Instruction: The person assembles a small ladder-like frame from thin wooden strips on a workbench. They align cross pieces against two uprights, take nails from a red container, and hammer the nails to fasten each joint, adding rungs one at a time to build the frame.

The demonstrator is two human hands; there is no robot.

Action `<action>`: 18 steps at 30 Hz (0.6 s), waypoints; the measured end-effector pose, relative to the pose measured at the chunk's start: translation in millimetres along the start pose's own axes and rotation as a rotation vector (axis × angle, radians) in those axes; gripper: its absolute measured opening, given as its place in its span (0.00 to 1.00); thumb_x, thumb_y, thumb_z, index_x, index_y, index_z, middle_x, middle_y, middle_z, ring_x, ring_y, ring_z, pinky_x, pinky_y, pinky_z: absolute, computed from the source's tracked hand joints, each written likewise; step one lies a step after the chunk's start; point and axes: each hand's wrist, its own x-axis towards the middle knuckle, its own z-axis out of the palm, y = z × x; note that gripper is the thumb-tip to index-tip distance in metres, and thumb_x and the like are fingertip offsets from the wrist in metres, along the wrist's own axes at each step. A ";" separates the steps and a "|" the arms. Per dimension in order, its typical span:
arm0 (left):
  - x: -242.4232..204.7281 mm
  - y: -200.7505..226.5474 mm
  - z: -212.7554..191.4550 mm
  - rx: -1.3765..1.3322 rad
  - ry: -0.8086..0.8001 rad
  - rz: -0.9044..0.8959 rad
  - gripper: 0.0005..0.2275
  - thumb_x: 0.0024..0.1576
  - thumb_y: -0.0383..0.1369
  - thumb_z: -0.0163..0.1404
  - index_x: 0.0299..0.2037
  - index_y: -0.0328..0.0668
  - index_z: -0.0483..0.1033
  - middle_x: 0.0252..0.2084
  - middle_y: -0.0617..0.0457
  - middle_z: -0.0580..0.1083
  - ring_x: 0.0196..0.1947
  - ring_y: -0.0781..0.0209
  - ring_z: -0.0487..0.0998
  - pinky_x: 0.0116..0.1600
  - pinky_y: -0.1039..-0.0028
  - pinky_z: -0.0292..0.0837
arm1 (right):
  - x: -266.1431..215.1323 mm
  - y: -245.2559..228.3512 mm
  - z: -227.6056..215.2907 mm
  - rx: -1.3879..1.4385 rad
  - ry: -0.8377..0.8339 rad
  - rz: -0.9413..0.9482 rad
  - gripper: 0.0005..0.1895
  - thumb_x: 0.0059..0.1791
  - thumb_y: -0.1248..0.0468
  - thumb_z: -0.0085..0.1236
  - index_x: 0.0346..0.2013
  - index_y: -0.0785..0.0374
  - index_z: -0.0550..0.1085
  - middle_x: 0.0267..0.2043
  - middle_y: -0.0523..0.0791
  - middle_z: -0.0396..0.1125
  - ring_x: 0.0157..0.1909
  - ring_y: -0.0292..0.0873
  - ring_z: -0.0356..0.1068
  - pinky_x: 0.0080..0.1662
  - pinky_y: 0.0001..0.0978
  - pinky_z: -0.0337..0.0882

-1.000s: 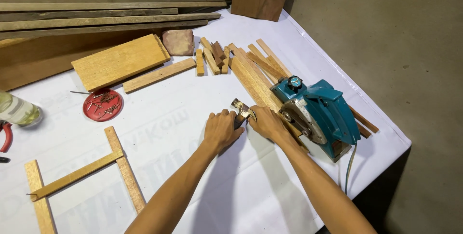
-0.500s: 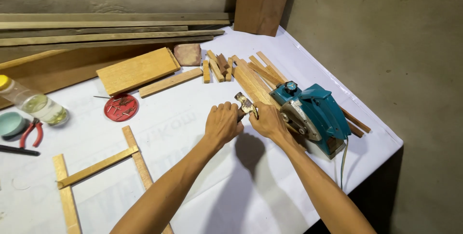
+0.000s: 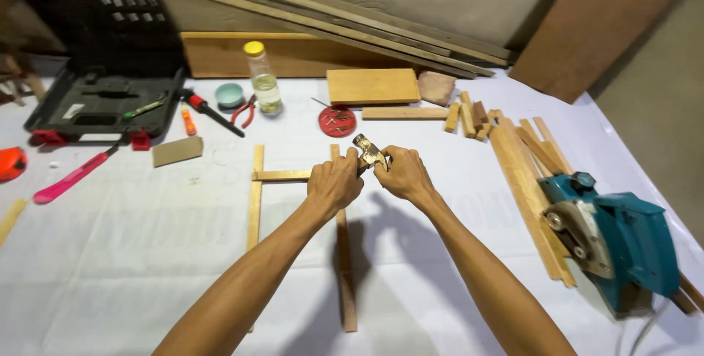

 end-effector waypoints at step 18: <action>-97.6 -208.4 -127.3 -0.209 -0.217 -0.408 0.15 0.49 0.42 0.53 0.43 0.46 0.76 0.33 0.46 0.80 0.35 0.44 0.81 0.42 0.55 0.75 | 54.1 -120.4 153.1 0.157 -0.299 -0.371 0.13 0.50 0.60 0.57 0.41 0.67 0.79 0.27 0.48 0.74 0.28 0.40 0.71 0.33 0.34 0.73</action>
